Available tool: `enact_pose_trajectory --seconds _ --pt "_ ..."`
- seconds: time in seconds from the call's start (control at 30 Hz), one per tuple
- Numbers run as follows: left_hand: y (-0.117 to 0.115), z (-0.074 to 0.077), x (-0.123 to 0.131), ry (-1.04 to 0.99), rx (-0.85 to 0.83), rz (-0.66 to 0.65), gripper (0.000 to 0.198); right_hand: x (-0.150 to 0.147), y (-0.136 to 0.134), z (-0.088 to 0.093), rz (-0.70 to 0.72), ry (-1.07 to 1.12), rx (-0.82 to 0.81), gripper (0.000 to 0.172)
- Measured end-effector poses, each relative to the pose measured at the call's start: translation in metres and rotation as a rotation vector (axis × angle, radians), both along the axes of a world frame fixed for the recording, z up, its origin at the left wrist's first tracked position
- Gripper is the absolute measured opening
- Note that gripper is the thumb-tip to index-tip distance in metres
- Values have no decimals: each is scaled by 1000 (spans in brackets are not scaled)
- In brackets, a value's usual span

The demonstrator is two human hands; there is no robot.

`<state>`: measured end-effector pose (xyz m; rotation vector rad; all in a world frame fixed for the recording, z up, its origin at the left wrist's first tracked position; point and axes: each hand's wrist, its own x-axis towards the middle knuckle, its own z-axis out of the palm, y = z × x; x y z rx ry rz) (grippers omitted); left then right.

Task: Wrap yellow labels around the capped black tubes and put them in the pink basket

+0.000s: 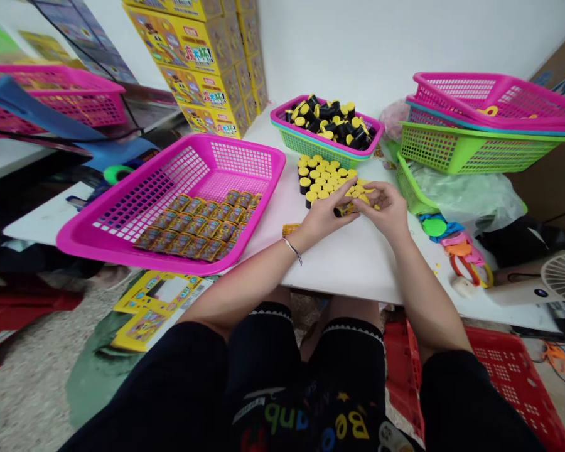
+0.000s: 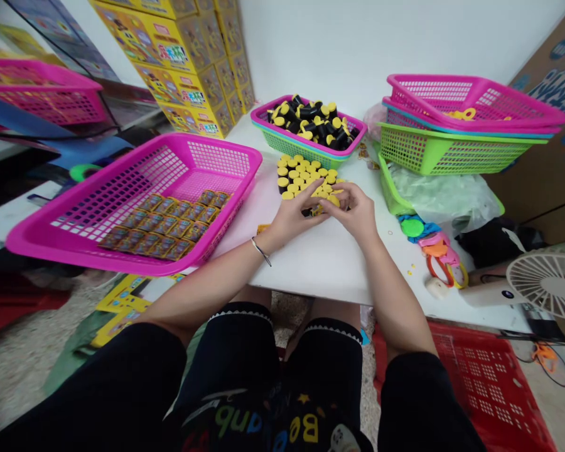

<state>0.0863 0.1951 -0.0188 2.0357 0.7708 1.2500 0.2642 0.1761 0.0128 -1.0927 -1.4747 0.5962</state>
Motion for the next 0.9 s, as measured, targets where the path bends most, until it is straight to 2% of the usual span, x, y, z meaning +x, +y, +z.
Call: enact_pose_trajectory --seconds 0.07,0.2,0.4,0.5,0.63,0.77,0.9 --pt "-1 3 -2 47 24 42 76 -3 0 -3 -29 -3 3 44" --pt "-3 10 -8 136 52 69 74 1 -2 2 125 17 -149 51" --pt "4 5 -11 258 237 -57 72 19 -6 15 308 -69 -250 46" --pt "7 1 -12 285 261 -100 77 25 -6 16 339 -156 -189 45" --pt "8 1 -15 313 242 -140 83 26 -1 11 307 -279 -74 45" --pt "2 8 -13 235 121 -30 85 20 5 6 201 -391 103 40" --pt "-1 14 -8 12 -60 82 89 12 3 3 126 -513 221 45"
